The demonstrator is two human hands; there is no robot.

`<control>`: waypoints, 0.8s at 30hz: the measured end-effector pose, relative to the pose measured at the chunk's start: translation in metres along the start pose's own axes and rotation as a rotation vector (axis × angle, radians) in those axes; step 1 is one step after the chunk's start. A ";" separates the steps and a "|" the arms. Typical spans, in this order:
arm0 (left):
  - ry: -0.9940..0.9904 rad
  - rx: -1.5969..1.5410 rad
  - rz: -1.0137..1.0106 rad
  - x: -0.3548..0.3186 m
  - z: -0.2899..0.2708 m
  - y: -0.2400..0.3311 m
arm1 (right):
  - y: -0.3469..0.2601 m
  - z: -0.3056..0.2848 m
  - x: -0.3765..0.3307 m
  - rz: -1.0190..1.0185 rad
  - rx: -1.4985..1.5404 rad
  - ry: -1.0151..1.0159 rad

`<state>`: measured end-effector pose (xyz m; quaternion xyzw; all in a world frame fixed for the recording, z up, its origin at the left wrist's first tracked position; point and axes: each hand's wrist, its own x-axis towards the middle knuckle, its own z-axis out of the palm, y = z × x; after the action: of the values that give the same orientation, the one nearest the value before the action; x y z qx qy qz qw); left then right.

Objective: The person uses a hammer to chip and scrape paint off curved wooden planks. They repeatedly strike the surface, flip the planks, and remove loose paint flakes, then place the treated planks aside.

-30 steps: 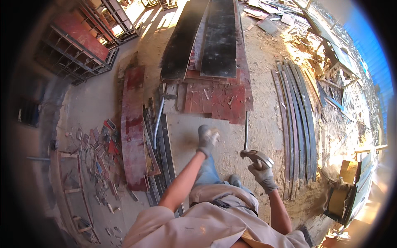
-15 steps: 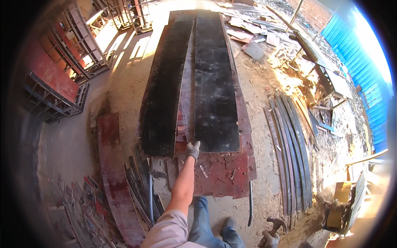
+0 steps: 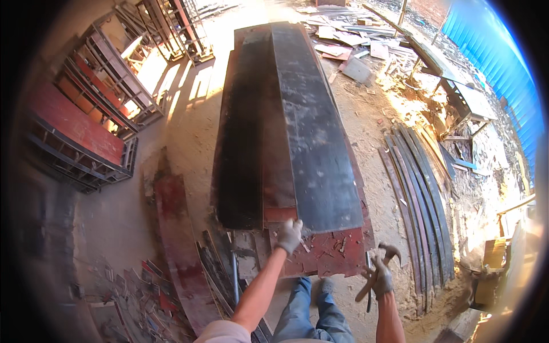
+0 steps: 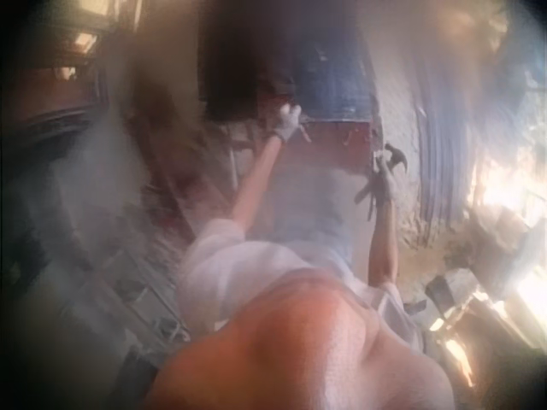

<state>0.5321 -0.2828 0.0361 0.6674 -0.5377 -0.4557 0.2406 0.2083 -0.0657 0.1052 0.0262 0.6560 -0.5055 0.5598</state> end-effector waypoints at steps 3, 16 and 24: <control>0.026 0.069 -0.031 -0.077 -0.015 0.009 | 0.001 0.011 0.056 0.056 0.069 0.039; 0.049 0.048 -0.166 -0.269 0.031 -0.048 | -0.014 -0.045 -0.097 -0.207 0.011 0.065; -0.097 0.271 0.644 -0.287 0.108 -0.063 | -0.079 -0.013 -0.258 -0.364 -0.055 -0.383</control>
<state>0.4684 0.0241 0.0344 0.4671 -0.7869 -0.3121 0.2553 0.2477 0.0423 0.3500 -0.2036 0.5456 -0.5758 0.5739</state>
